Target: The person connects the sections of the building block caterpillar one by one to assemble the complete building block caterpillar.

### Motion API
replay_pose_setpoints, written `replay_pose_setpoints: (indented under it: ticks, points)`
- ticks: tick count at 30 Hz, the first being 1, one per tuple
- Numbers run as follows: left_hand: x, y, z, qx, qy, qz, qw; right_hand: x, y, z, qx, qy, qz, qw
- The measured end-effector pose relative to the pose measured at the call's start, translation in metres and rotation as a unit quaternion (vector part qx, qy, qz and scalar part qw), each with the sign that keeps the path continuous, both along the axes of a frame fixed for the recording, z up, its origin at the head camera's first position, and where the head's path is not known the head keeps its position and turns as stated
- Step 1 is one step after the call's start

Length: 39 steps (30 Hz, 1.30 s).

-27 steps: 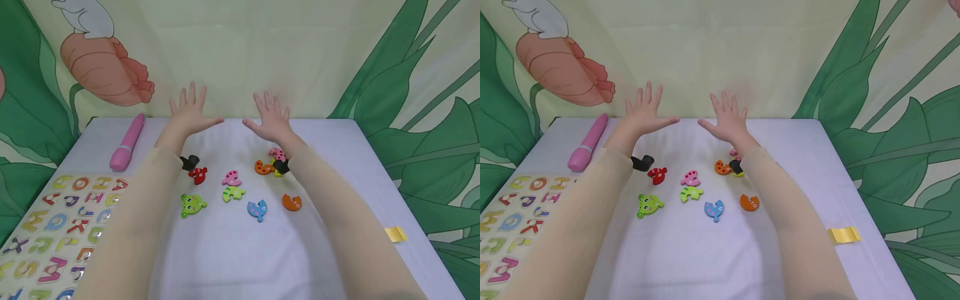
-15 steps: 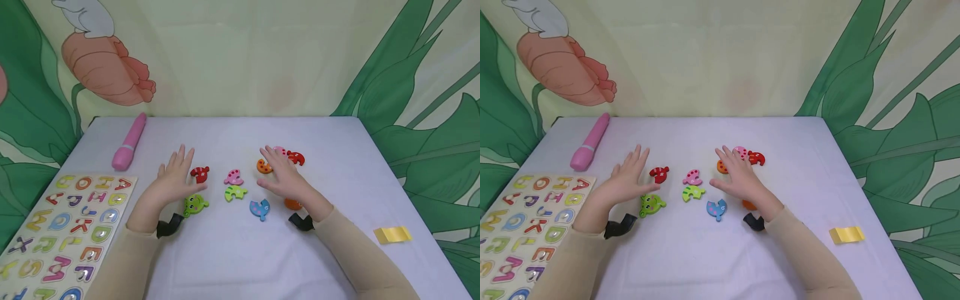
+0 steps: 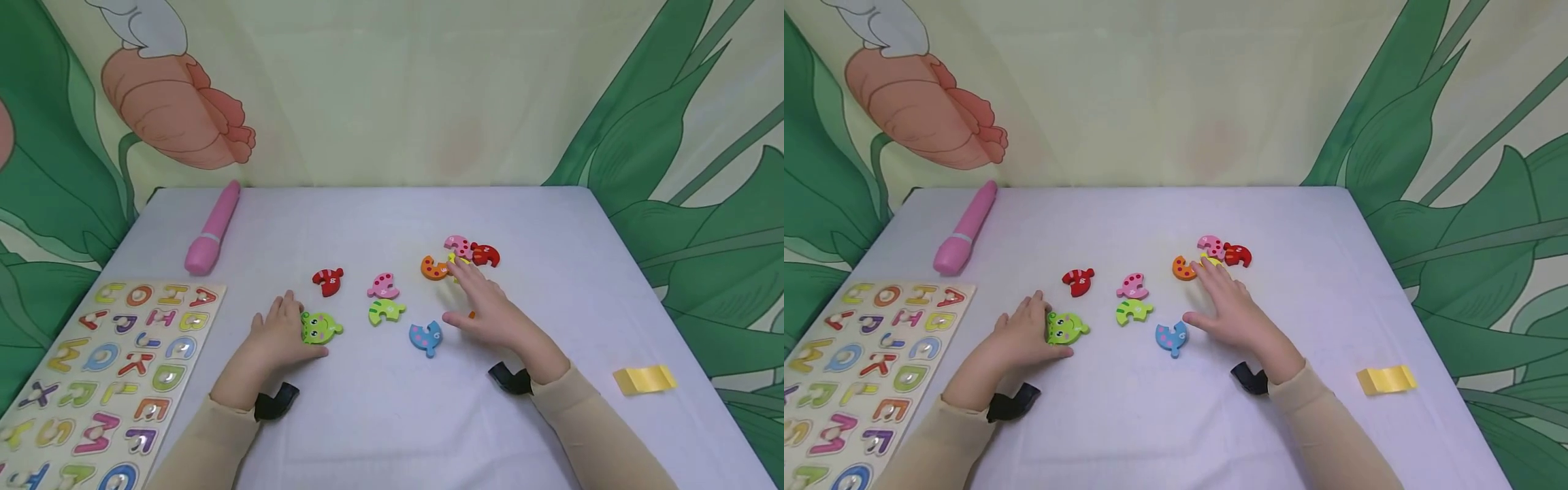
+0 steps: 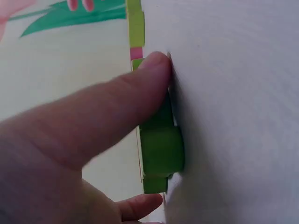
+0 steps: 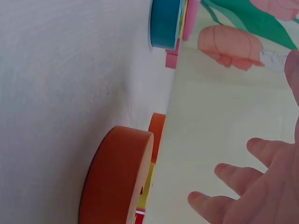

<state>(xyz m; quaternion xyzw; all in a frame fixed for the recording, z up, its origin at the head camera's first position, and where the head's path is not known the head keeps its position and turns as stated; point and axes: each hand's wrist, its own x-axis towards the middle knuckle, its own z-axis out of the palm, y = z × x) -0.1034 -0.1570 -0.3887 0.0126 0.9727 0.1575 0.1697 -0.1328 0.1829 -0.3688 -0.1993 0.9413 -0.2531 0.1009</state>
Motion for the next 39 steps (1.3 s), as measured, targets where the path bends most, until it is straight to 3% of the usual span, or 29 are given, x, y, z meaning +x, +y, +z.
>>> replay_pose_setpoints:
  ticks: [4, 8, 12, 17, 32, 39]
  points:
    - [-0.008, -0.006, -0.005, 0.021, 0.011, -0.003, 0.9997, -0.001, 0.002, 0.001, -0.011, -0.003, 0.005, 0.9999]
    - [-0.019, -0.014, -0.007, 0.038, 0.020, -0.031, 0.9986, -0.002, 0.005, 0.004, -0.021, -0.004, 0.006, 0.9998]
    - [-0.031, -0.023, -0.009, 0.068, 0.009, -0.053, 0.9962, -0.003, 0.006, 0.006, -0.041, -0.022, 0.002, 0.9989]
    - [-0.044, -0.030, -0.012, 0.103, -0.001, -0.059, 0.9929, -0.001, 0.005, 0.009, -0.062, -0.046, 0.001, 0.9970]
    - [-0.074, -0.019, -0.009, 0.094, -0.019, -0.068, 0.9931, -0.003, 0.009, 0.009, -0.065, -0.042, -0.006, 0.9970]
    - [-0.081, -0.011, -0.011, 0.098, -0.035, -0.058, 0.9928, -0.003, 0.013, 0.010, -0.063, -0.078, -0.017, 0.9948]
